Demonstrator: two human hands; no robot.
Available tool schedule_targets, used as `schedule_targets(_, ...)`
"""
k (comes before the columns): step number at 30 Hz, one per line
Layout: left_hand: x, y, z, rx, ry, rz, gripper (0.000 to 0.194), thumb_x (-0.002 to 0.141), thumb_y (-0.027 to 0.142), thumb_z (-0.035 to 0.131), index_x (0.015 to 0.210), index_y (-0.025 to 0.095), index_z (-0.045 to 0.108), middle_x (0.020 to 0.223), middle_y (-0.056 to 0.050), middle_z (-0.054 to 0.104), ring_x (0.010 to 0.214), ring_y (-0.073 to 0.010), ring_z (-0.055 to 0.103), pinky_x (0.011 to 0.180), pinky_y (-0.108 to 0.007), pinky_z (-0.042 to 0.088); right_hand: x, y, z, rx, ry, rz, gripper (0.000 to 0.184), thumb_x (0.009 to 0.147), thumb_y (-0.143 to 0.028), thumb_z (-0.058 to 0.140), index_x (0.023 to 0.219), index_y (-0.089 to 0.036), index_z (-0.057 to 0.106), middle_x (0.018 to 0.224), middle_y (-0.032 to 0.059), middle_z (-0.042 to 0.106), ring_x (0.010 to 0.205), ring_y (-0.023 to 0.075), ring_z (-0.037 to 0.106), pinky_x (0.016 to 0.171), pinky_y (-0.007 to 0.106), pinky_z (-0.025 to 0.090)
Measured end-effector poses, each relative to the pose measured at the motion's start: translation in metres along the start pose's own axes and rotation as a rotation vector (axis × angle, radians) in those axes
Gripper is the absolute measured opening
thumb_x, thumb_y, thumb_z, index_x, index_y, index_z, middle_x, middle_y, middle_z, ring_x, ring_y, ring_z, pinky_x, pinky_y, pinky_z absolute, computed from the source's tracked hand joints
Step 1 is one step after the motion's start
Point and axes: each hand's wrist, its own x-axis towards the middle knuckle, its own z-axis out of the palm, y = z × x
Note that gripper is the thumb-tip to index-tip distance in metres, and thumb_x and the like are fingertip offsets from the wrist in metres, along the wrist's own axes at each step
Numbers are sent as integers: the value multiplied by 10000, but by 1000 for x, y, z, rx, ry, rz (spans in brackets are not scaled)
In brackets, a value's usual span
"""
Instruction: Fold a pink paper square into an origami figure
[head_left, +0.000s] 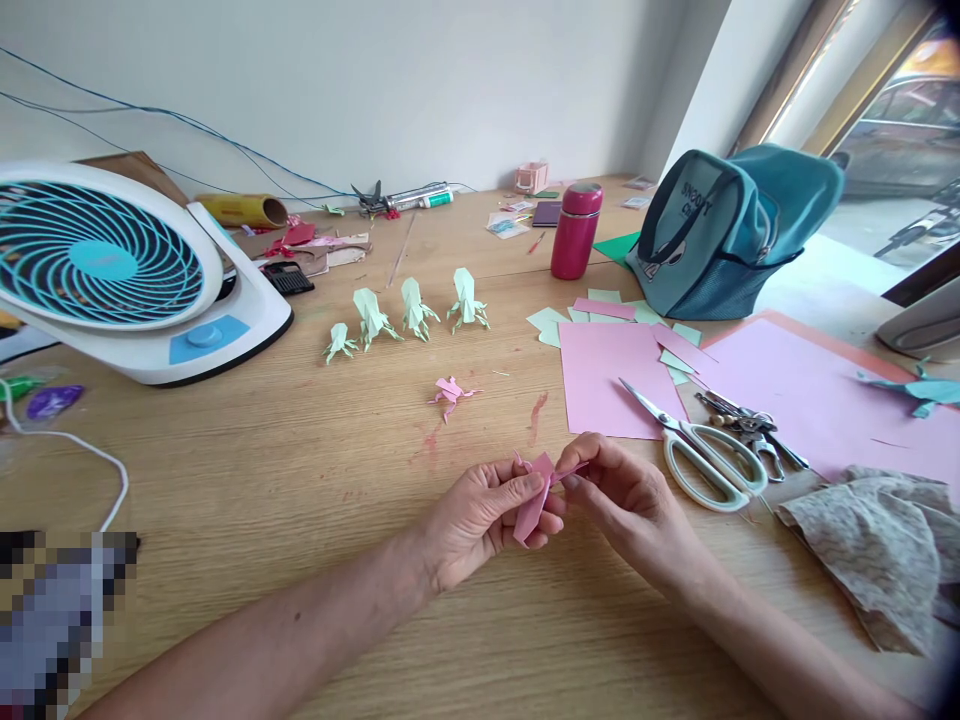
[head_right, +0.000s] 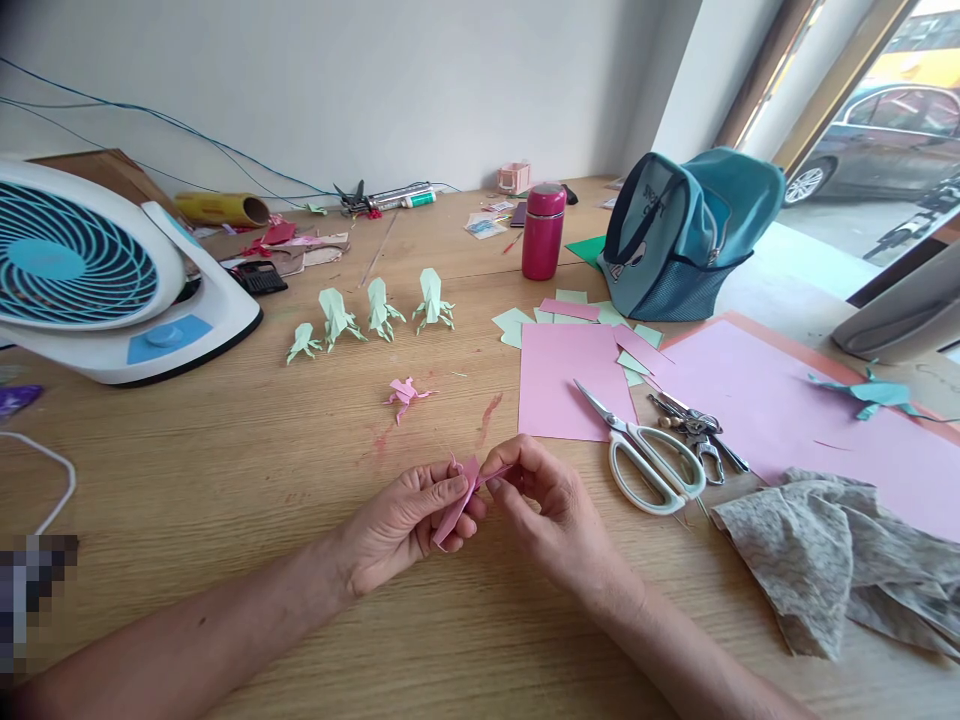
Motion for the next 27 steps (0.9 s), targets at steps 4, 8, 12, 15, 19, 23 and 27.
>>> schedule_targets(4, 0, 0, -1, 10, -5, -14, 330, 711, 332, 889, 878, 113, 707, 763, -52, 760, 600, -101, 702, 512, -160, 539, 1, 1, 1, -31, 48, 37, 212, 893, -399, 664, 870, -200, 596, 797, 25, 637, 712, 153, 614, 662, 291, 519)
schedule_targets(8, 0, -1, -2, 77, -3, 67, 335, 700, 340, 892, 867, 132, 690, 807, -40, 748, 668, -133, 712, 536, -196, 552, 0, 2, 0, -3, 17, 32, 168, 912, -353, 644, 870, -203, 581, 773, 12, 620, 677, 143, 612, 648, 292, 508)
schedule_targets(12, -2, 0, 2, 186, 7, 194, 326, 681, 345, 900, 762, 123, 676, 624, 15, 658, 571, -92, 610, 552, -201, 534, -3, -1, -1, -186, 10, -99, 62, 926, -225, 608, 865, -218, 600, 811, 9, 588, 724, 142, 575, 691, 299, 488)
schedule_targets(15, -2, 0, 5, 229, -3, 245, 341, 662, 359, 908, 725, 129, 664, 571, 30, 622, 522, -81, 549, 546, -214, 518, -4, -5, -1, -341, 26, -215, 105, 905, -147, 595, 834, -223, 603, 787, 6, 563, 722, 146, 543, 673, 298, 461)
schedule_targets(19, -2, -2, 6, 266, 22, 295, 353, 655, 380, 908, 714, 133, 663, 579, 23, 634, 521, -81, 543, 558, -220, 507, -4, -7, -1, -376, 8, -296, 144, 909, -97, 581, 856, -226, 614, 795, 7, 573, 738, 149, 546, 686, 307, 447)
schedule_targets(23, -2, -4, 3, 325, 51, 386, 315, 667, 359, 902, 726, 127, 698, 644, -7, 684, 563, -85, 572, 588, -220, 502, -5, -4, -1, -327, 22, -271, 117, 930, -134, 594, 858, -224, 618, 804, 8, 577, 744, 149, 546, 690, 301, 453)
schedule_targets(27, -2, -4, 2, 392, 84, 475, 266, 690, 342, 887, 744, 138, 726, 665, -3, 684, 579, -84, 582, 595, -212, 495, -5, 1, 0, -211, 34, -113, 119, 948, -271, 629, 844, -217, 609, 787, 0, 569, 706, 136, 528, 643, 273, 438)
